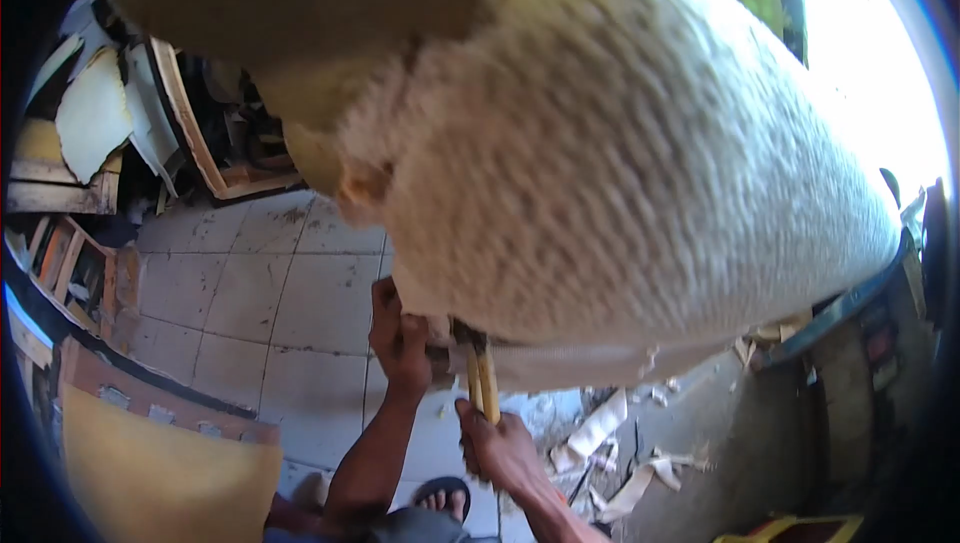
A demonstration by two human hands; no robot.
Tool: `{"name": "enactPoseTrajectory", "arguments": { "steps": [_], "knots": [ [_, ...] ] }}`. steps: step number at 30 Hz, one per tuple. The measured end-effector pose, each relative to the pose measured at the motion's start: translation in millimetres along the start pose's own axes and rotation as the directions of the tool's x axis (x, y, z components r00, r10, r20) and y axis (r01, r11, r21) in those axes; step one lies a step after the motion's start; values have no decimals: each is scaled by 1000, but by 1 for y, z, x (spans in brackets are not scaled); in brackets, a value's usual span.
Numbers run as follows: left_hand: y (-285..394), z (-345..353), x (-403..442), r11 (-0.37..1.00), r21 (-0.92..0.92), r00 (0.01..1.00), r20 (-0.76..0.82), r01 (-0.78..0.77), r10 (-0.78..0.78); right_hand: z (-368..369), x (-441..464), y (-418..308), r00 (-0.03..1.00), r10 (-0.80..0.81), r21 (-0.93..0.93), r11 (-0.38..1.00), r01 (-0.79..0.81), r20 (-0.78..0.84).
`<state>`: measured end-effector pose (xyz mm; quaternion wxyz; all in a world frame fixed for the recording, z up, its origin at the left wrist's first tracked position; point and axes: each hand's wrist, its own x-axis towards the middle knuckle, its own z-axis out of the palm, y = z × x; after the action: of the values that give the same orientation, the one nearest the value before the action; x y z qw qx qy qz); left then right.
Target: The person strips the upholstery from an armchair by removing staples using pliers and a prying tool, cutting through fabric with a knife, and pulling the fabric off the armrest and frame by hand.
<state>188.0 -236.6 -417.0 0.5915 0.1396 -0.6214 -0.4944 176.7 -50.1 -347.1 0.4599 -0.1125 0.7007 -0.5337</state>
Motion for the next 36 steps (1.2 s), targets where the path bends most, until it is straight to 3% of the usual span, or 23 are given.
{"name": "enactPoseTrajectory", "arguments": {
  "steps": [2, 3, 6, 8, 10, 12, 13, 14, 15, 16, 17, 18, 20, 22, 23, 24, 27, 29, 30, 31, 34, 36],
  "knots": [
    [10, -8, -4, 985, 128, 991, 49, 113, -120, 4, 29, 34, 975, -203, -136, 972, 190, -88],
    [12, 0, 13, 993, 102, 997, 33, 60, -64, 5, 40, 38, 957, -271, -162, 954, 253, -100],
    [34, 4, 0, 991, 53, 992, 29, 120, -122, 5, 25, 39, 907, -382, -232, 912, 339, -178],
    [28, 3, 5, 985, -92, 989, 46, 144, -140, -4, -2, 8, 995, -77, -158, 985, 68, -57],
    [29, 3, 6, 996, -32, 995, 51, 88, -86, 1, -1, 10, 999, 42, -165, 985, -45, -20],
    [32, 5, 10, 994, 89, 997, 48, -67, 62, 6, 17, 25, 951, -280, -377, 902, 212, -135],
    [34, 5, 17, 992, 97, 995, 58, -81, 75, 2, 6, 7, 949, -288, -363, 904, 225, -131],
    [36, -2, 8, 999, 47, 996, 84, 8, -12, -4, -24, -12, 1000, -28, -104, 994, 27, -8],
    [32, 2, 5, 996, -21, 993, 84, 81, -79, -14, -33, -24, 971, 170, 101, 977, -188, 168],
    [26, 5, 11, 998, -23, 994, 93, 53, -50, -10, -15, -12, 975, 140, 111, 981, -161, 173],
    [22, 3, 9, 999, 0, 996, 75, 41, -41, 3, 8, 13, 993, -121, -88, 989, 122, 12],
    [19, 2, 7, 999, 18, 998, 39, 39, -40, 10, 19, 25, 914, -395, -332, 877, 347, -89],
    [14, -1, 11, 995, -3, 995, 9, 96, -96, 2, 8, 4, 947, -313, -300, 913, 278, -76],
    [14, -5, -3, 983, -1, 982, 50, 181, -181, -6, -16, -2, 992, -121, -198, 972, 122, 18],
    [11, 7, 8, 995, -40, 995, 24, 94, -93, 0, 3, 20, 968, -251, -206, 948, 242, -15],
    [16, 3, 8, 998, -55, 999, -4, 38, -38, 8, 11, 25, 970, -243, -185, 954, 236, -14],
    [16, -3, 5, 985, -8, 985, -26, 170, -171, 9, 37, 46, 867, -493, -352, 827, 438, -79],
    [23, -20, -23, 963, -41, 964, 25, 265, -264, 9, 4, 62, 902, -425, -316, 869, 381, -81],
    [11, -10, -2, 957, -141, 968, 31, 252, -250, 0, 18, 44, 881, -470, -337, 839, 427, -54],
    [42, 16, 7, 960, -242, 990, -3, 139, -144, -4, 20, 38, 884, -464, -275, 858, 434, -51],
    [16, 1, 7, 984, -122, 992, -10, 127, -129, 12, 28, 45, 891, -436, -274, 878, 392, -123],
    [33, 9, 2, 965, -165, 979, 23, 203, -202, 7, 9, 45, 898, -412, -317, 882, 349, -157]
  ]
}}
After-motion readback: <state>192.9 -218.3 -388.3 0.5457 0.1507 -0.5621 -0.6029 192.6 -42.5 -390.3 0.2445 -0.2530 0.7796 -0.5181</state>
